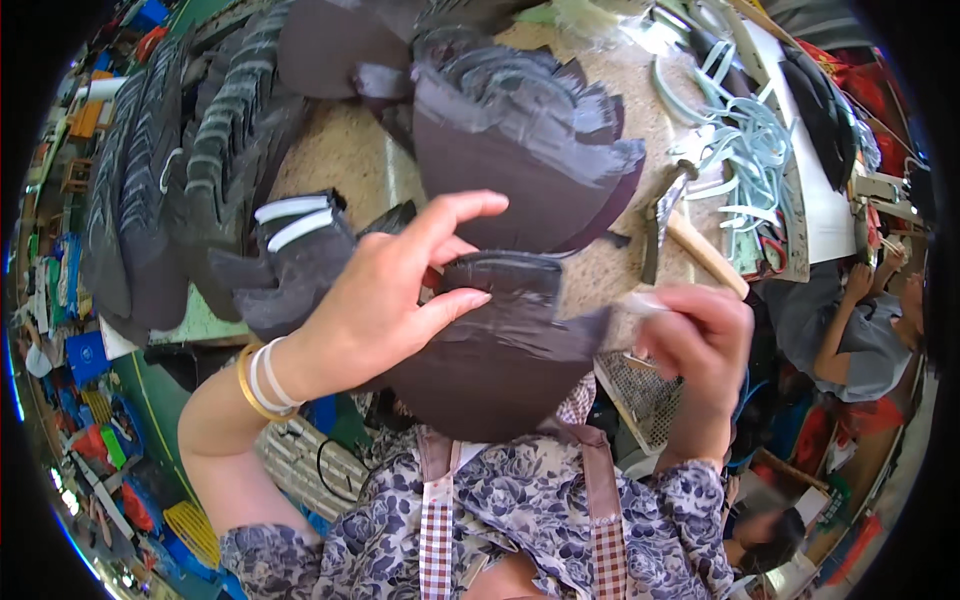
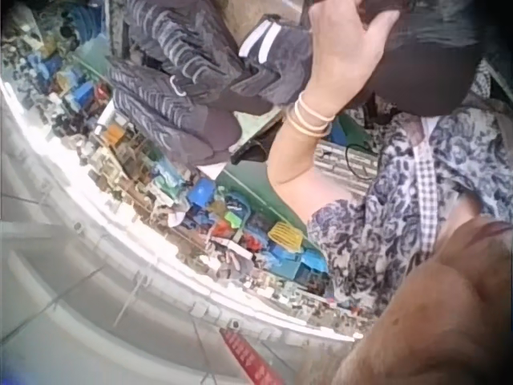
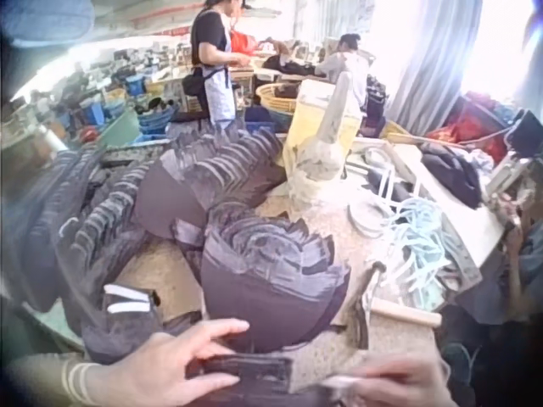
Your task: The person applies adhesive tape strips along the edges of shoe upper pieces by hand and then attaches and presses matching shoe parts together onto them.
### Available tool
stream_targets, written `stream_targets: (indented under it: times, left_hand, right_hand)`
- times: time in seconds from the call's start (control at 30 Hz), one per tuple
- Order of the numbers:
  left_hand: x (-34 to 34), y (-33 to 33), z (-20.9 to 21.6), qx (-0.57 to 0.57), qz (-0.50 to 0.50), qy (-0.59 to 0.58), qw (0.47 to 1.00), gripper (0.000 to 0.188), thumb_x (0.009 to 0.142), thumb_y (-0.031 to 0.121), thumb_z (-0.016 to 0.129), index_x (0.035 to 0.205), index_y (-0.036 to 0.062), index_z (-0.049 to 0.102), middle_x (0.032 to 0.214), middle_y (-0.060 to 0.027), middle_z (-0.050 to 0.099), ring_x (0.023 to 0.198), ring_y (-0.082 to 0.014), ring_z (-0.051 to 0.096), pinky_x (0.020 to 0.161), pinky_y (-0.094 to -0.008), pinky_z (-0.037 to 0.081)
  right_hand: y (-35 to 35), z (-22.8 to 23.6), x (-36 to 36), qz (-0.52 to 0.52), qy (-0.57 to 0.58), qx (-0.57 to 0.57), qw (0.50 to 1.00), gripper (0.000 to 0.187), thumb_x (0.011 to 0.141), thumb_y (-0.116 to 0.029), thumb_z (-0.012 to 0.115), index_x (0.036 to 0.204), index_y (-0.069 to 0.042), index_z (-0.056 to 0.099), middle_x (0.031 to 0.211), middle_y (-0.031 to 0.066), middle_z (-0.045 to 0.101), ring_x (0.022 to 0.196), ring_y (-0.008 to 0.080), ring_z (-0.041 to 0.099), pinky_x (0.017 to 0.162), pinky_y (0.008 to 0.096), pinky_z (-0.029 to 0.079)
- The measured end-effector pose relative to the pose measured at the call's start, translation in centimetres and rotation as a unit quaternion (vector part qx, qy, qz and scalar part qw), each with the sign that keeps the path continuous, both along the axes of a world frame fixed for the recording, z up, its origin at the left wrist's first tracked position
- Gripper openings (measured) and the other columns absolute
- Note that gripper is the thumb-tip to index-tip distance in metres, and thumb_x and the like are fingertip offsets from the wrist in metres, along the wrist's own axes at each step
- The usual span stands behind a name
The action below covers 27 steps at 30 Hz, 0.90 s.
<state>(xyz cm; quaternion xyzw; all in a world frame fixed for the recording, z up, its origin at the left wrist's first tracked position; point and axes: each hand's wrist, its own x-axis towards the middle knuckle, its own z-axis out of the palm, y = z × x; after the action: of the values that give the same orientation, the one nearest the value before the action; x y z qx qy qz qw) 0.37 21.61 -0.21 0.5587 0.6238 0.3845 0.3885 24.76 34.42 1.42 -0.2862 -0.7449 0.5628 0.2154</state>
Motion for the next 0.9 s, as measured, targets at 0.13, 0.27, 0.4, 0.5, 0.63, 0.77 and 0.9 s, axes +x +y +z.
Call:
stream_targets:
  times: [0.13, 0.27, 0.4, 0.5, 0.63, 0.77, 0.9]
  left_hand:
    - [0.1, -2.3, -2.4, -0.085, 0.045, -0.060, 0.994, 0.066, 0.079, -0.002, 0.071, 0.137, 0.0078, 0.041, 0.097, -0.0108, 0.072, 0.085, -0.0130, 0.067, 0.076, -0.0274, 0.053]
    - [0.5, -3.3, -2.9, -0.046, 0.062, -0.068, 0.995, 0.066, 0.079, -0.002, 0.071, 0.137, 0.0081, 0.041, 0.098, -0.0111, 0.072, 0.087, -0.0148, 0.067, 0.077, -0.0281, 0.052]
    - [0.3, -3.8, -3.1, -0.019, 0.045, -0.082, 0.995, 0.066, 0.081, 0.000, 0.070, 0.139, 0.0084, 0.039, 0.098, -0.0109, 0.072, 0.088, -0.0164, 0.068, 0.077, -0.0283, 0.052]
    - [0.0, -3.6, -2.4, -0.060, 0.024, -0.056, 0.996, 0.060, 0.086, 0.001, 0.065, 0.140, 0.0078, 0.039, 0.099, -0.0113, 0.071, 0.087, -0.0166, 0.068, 0.078, -0.0281, 0.052]
    - [-0.2, -3.9, -3.1, -0.061, 0.038, -0.025, 0.997, 0.047, 0.091, 0.002, 0.058, 0.136, 0.0064, 0.046, 0.099, -0.0134, 0.070, 0.075, -0.0196, 0.065, 0.080, -0.0298, 0.051]
    - [-1.0, -3.8, -3.5, 0.063, -0.004, 0.167, 0.984, 0.034, 0.085, 0.001, 0.061, 0.119, 0.0036, 0.062, 0.113, -0.0132, 0.064, 0.086, -0.0257, 0.061, 0.081, -0.0333, 0.050]
    - [-0.7, -2.7, -3.1, 0.049, -0.002, 0.182, 0.982, 0.031, 0.082, -0.001, 0.063, 0.113, 0.0022, 0.063, 0.101, -0.0118, 0.060, 0.087, -0.0261, 0.057, 0.077, -0.0350, 0.048]
  right_hand:
    - [-0.9, -2.3, -6.4, 0.189, -0.089, 0.004, 0.978, 0.012, 0.086, -0.006, 0.065, 0.094, 0.001, 0.070, 0.064, 0.0073, 0.065, 0.047, 0.0123, 0.058, 0.046, 0.0266, 0.045]
    - [-1.4, -4.0, -8.1, 0.220, -0.048, 0.058, 0.972, 0.012, 0.089, -0.007, 0.063, 0.095, 0.000, 0.070, 0.064, 0.0033, 0.064, 0.044, 0.0067, 0.053, 0.041, 0.0233, 0.041]
    - [-1.7, -4.1, -8.5, 0.226, -0.068, 0.077, 0.969, 0.012, 0.088, -0.006, 0.064, 0.096, 0.001, 0.070, 0.065, 0.0054, 0.065, 0.048, 0.0100, 0.057, 0.045, 0.0258, 0.044]
    - [-1.8, -4.3, -8.3, 0.229, -0.054, 0.122, 0.964, 0.015, 0.085, -0.005, 0.066, 0.098, 0.001, 0.069, 0.067, 0.0080, 0.065, 0.055, 0.0146, 0.062, 0.051, 0.0289, 0.047]
    - [-1.6, -3.4, -6.8, 0.232, -0.088, 0.107, 0.963, 0.020, 0.081, -0.003, 0.067, 0.100, 0.002, 0.067, 0.076, 0.0121, 0.066, 0.061, 0.0204, 0.063, 0.056, 0.0311, 0.049]
    - [-1.1, -3.8, -3.5, 0.205, -0.151, 0.125, 0.959, 0.026, 0.078, 0.000, 0.068, 0.104, 0.003, 0.065, 0.080, 0.0127, 0.063, 0.062, 0.0231, 0.062, 0.058, 0.0325, 0.049]
    - [-1.6, -4.6, -1.5, 0.159, -0.162, 0.116, 0.967, 0.030, 0.077, 0.001, 0.069, 0.106, 0.002, 0.064, 0.078, 0.0116, 0.060, 0.063, 0.0236, 0.061, 0.058, 0.0333, 0.048]
